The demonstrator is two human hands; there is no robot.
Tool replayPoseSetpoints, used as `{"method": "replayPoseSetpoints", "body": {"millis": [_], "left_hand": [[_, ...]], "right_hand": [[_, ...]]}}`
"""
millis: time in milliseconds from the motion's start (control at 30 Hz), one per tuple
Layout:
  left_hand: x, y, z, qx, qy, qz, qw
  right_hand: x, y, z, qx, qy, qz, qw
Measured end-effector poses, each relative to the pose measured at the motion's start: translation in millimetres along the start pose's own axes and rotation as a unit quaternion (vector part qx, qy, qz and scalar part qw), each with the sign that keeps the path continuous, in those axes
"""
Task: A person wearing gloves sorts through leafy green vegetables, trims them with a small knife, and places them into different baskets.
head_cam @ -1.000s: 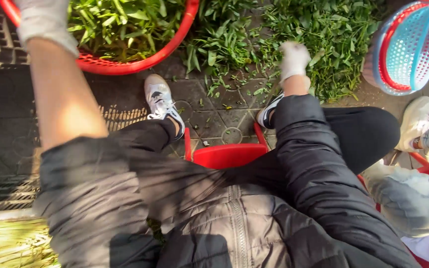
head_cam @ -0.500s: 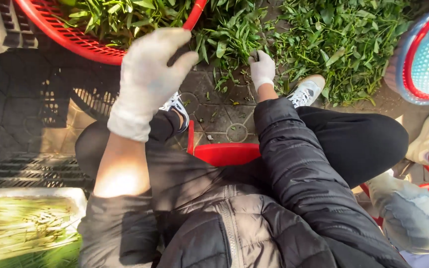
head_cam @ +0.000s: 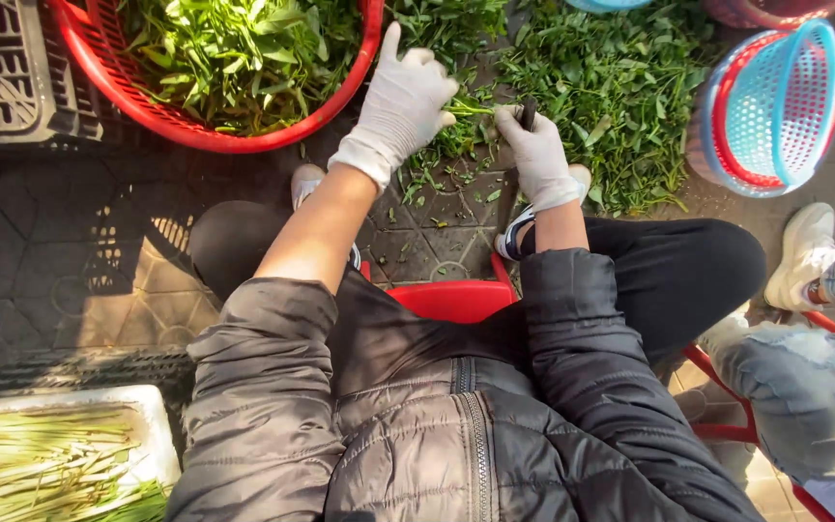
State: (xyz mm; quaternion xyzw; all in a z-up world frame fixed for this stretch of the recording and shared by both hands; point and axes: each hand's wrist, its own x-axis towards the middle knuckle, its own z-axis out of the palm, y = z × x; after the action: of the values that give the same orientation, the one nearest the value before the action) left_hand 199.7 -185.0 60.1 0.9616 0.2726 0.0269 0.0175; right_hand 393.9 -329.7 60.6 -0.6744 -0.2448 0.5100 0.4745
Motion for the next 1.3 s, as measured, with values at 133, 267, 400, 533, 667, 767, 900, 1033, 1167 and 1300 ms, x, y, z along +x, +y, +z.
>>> {"method": "replayPoseSetpoints", "body": {"millis": [133,267,400,533,667,767,900,1033,1167,1300], "left_hand": [[-1.4,-8.8,11.7,-0.092,-0.002,-0.029,0.995],[-16.0,-20.9,-8.1,-0.270,-0.097,-0.136,0.948],[-27.2,-15.9,-30.0,-0.365,-0.158,-0.179,0.900],[-27.5,1.8,-33.7,-0.382,-0.182,-0.154,0.893],[-27.2,16.1,-33.1,-0.357,-0.191,-0.115,0.907],[-43.4,10.5,-90.3,-0.264,-0.239,-0.129,0.926],[-87.8,-75.9,-89.5,0.043,0.159,-0.112,0.980],[-132.7,-117.3,-102.1,0.048,0.112,-0.255,0.959],[-141.4,-102.9,-125.3,-0.031,0.102,-0.229,0.968],[-135.0,-89.2,-144.8,-0.113,0.082,-0.126,0.982]], "right_hand": [[-12.2,-15.7,9.6,0.129,-0.008,0.004,0.992],[-9.7,-13.3,21.8,0.213,-0.012,0.081,0.974],[-8.3,-8.8,32.2,0.267,-0.105,0.033,0.957],[-6.8,3.5,50.3,0.231,-0.053,-0.010,0.972],[-2.7,-22.9,39.0,0.311,0.042,0.000,0.950],[30.6,7.0,-6.9,0.416,0.140,0.043,0.898],[65.6,82.2,-37.5,0.359,0.256,0.117,0.890],[59.7,108.5,2.8,0.096,0.193,0.199,0.956],[66.3,161.6,39.7,-0.023,0.088,0.314,0.945],[103.0,256.7,53.0,0.038,0.155,0.280,0.947]]}}
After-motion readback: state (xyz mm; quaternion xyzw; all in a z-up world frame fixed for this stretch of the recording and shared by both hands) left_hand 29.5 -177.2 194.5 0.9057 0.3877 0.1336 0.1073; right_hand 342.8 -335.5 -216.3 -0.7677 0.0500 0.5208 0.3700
